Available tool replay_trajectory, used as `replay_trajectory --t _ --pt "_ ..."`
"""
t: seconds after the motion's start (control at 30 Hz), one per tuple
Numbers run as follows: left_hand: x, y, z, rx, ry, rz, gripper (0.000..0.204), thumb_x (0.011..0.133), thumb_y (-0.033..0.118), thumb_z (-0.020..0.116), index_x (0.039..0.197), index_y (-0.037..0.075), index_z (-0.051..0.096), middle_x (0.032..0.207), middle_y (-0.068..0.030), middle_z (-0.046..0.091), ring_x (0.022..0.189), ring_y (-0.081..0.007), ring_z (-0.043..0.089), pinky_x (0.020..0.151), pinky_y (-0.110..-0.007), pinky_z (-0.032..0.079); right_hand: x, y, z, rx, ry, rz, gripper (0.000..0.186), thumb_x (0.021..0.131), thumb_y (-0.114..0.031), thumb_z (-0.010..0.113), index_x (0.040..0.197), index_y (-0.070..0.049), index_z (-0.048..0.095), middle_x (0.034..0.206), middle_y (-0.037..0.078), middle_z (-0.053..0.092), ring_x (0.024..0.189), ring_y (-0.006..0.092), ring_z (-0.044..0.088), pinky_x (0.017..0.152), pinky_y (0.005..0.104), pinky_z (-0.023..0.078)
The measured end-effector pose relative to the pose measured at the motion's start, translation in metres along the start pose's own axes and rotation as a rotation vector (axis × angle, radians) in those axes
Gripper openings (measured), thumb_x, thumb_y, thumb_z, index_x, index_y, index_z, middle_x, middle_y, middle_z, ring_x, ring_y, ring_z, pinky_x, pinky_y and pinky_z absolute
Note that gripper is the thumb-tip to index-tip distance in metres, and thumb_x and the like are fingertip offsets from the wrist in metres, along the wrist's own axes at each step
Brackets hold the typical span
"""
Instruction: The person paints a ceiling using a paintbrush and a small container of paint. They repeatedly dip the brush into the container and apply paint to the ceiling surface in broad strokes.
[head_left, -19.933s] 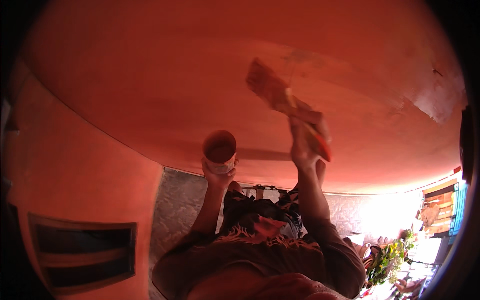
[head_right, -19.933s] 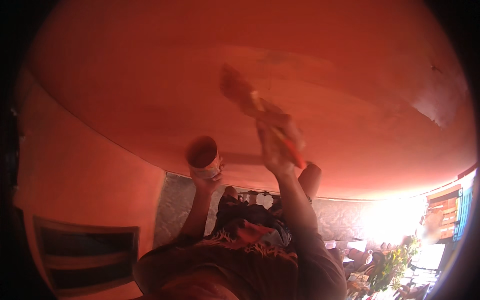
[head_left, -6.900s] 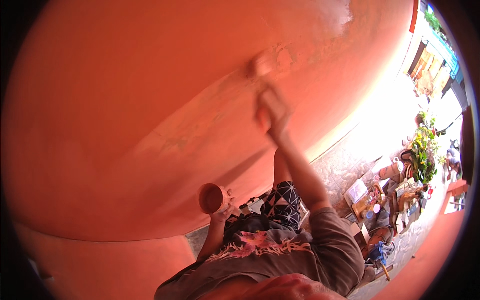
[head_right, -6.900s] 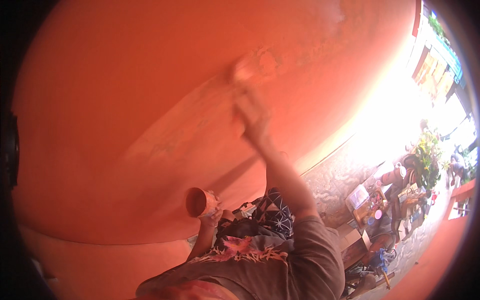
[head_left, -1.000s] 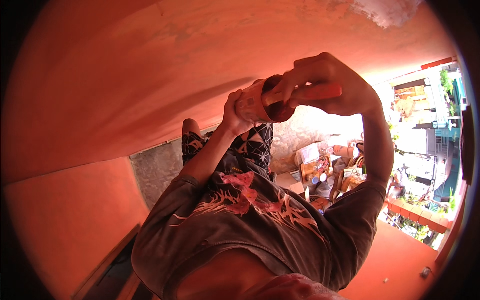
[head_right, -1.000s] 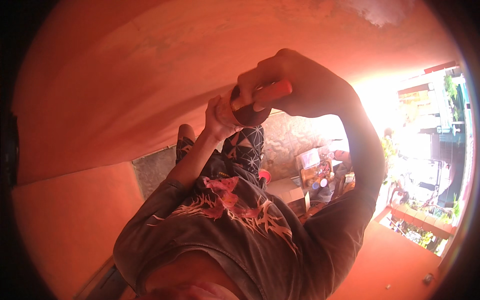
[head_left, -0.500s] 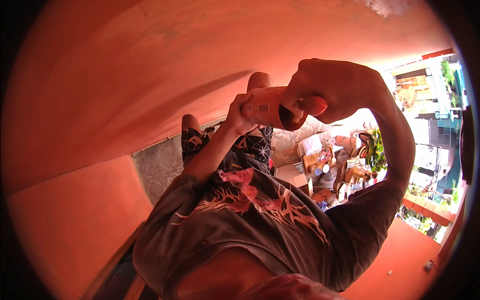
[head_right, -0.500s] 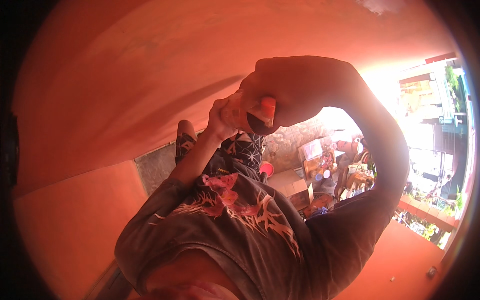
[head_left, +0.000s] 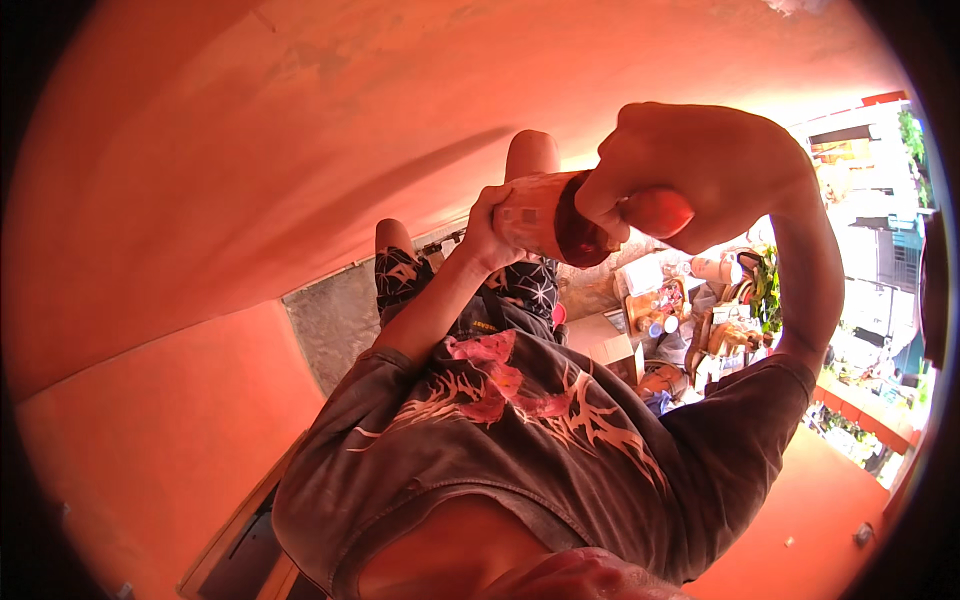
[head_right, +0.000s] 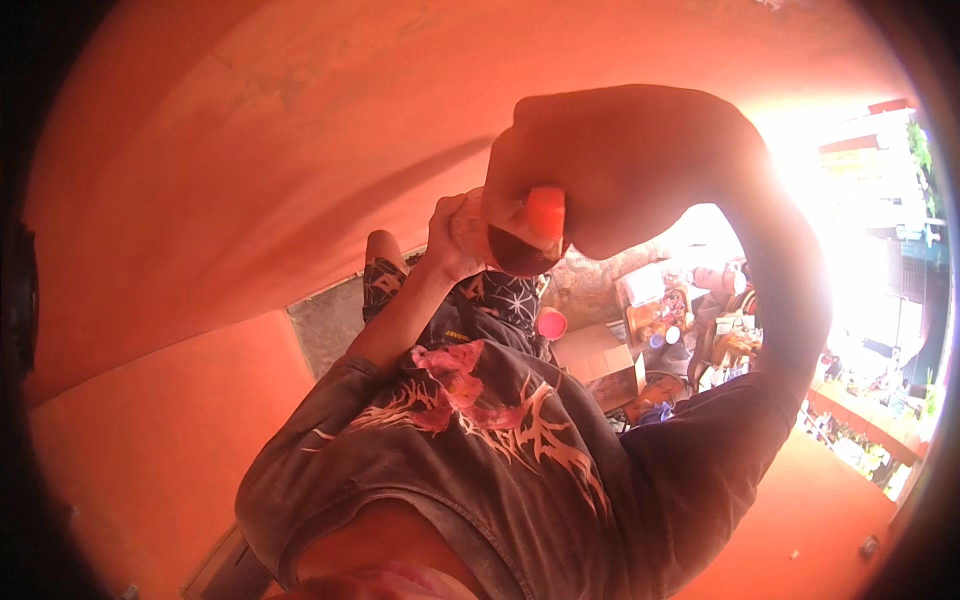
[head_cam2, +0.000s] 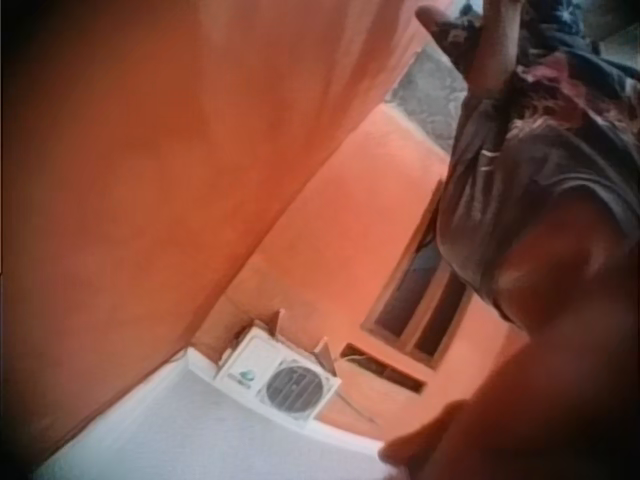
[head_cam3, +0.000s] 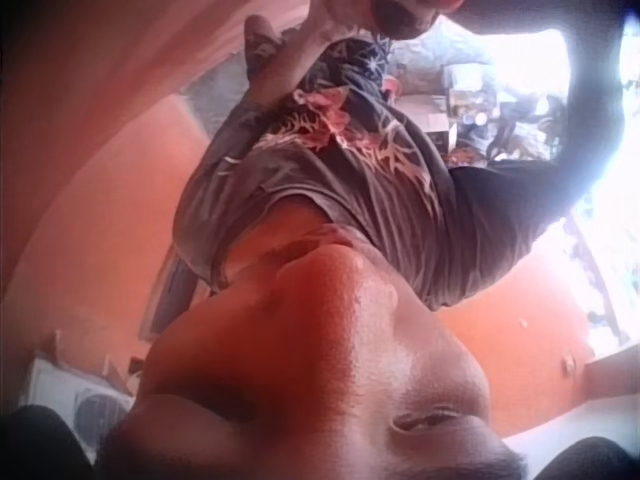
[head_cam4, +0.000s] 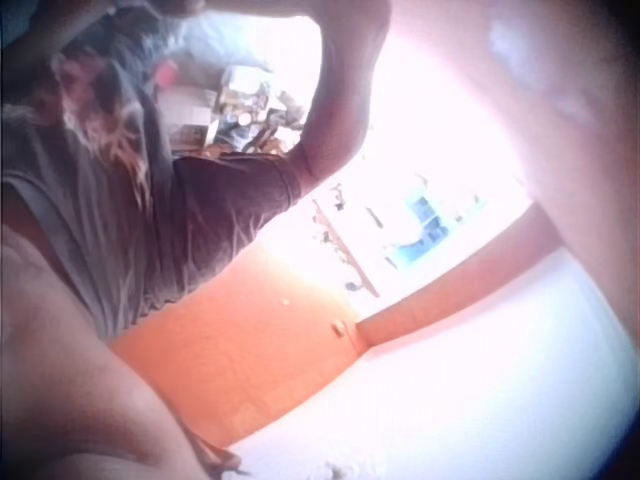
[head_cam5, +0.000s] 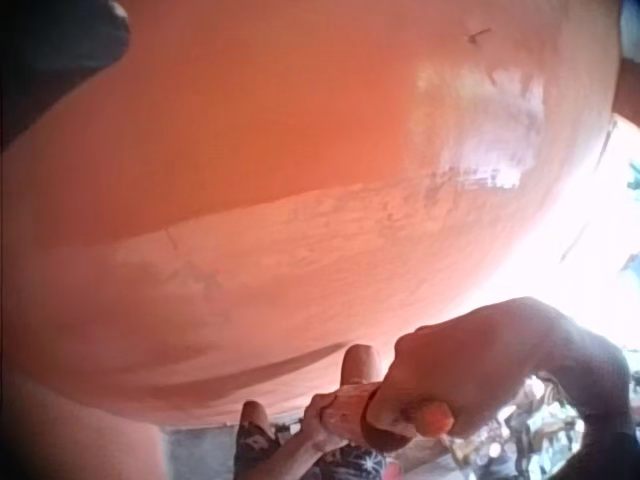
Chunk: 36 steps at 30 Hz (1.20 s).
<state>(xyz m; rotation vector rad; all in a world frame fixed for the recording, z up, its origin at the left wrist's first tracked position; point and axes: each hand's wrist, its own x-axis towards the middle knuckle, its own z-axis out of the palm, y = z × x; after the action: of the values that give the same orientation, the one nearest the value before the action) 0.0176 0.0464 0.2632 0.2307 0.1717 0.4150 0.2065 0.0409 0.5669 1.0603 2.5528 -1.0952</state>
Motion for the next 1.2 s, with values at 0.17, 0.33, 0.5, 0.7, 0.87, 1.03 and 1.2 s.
replay_trajectory --t 0.17,0.33,0.5,0.7,0.87,1.03,1.2 --pt "-0.004 0.003 -0.03 -0.211 -0.143 0.022 0.069 0.092 0.06 0.04 0.142 0.013 0.049 0.134 -0.0124 0.059 0.115 -0.033 0.062 0.076 -0.049 0.058 -0.019 0.034 0.011 0.34 0.335 -0.182 0.011 0.074 -0.006 0.078 0.081 -0.005 0.069 0.081 0.013 0.071 0.069 0.0244 0.07 0.059 0.0329 0.054" --pt "-0.016 0.019 -0.039 -0.169 -0.057 0.06 0.069 0.091 0.065 0.041 0.138 0.016 0.054 0.128 -0.0105 0.063 0.103 -0.0314 0.066 0.058 -0.041 0.056 0.008 0.099 0.095 0.966 0.869 -0.664 0.013 0.082 -0.004 0.074 0.087 -0.002 0.063 0.095 0.029 0.069 0.058 0.0166 0.064 0.049 0.0242 0.051" --pt "-0.039 0.054 -0.011 -0.136 0.174 0.229 0.074 0.089 0.069 0.04 0.138 0.014 0.053 0.129 -0.015 0.06 0.102 -0.0338 0.065 0.046 -0.033 0.051 0.101 0.12 0.173 1.793 1.224 -0.848 0.017 0.092 -0.007 0.064 0.105 -0.005 0.054 0.108 0.017 0.065 0.067 0.0118 0.062 0.052 0.0179 0.05" --pt "-0.049 0.078 -0.027 -0.088 -0.07 0.302 0.08 0.089 0.067 0.046 0.141 0.007 0.048 0.121 -0.0199 0.064 0.088 -0.0385 0.067 0.049 -0.035 0.052 0.158 0.111 0.205 2.252 1.463 -0.798 0.009 0.099 -0.008 0.056 0.104 -0.006 0.063 0.115 0.002 0.058 0.089 0.0115 0.057 0.07 0.0201 0.053" --pt "-0.069 0.089 -0.037 -0.103 -0.159 0.349 0.092 0.083 0.073 0.056 0.145 0.007 0.04 0.136 -0.0196 0.051 0.1 -0.0386 0.054 0.051 -0.034 0.051 0.164 0.071 0.172 2.225 1.232 -0.836 0.013 0.096 -0.016 0.065 0.104 -0.006 0.064 0.099 0.007 0.065 0.083 0.0247 0.064 0.075 0.0272 0.056" --pt "-0.092 0.095 -0.037 -0.165 -0.23 0.386 0.081 0.086 0.063 0.058 0.144 0.01 0.041 0.132 -0.0214 0.046 0.098 -0.0372 0.052 0.054 -0.033 0.052 0.172 0.05 0.149 2.069 1.264 -0.779 0.019 0.1 -0.027 0.06 0.109 -0.01 0.062 0.088 0.008 0.067 0.085 0.0241 0.067 0.076 0.0312 0.057" --pt "-0.127 0.109 -0.051 -0.157 -0.216 0.476 0.076 0.087 0.059 0.059 0.142 0.01 0.042 0.131 -0.0216 0.045 0.1 -0.0372 0.05 0.056 -0.033 0.054 0.169 0.051 0.143 1.795 1.439 -0.762 0.025 0.103 -0.028 0.056 0.119 -0.009 0.056 0.106 0.011 0.064 0.095 0.0275 0.066 0.083 0.0416 0.056"
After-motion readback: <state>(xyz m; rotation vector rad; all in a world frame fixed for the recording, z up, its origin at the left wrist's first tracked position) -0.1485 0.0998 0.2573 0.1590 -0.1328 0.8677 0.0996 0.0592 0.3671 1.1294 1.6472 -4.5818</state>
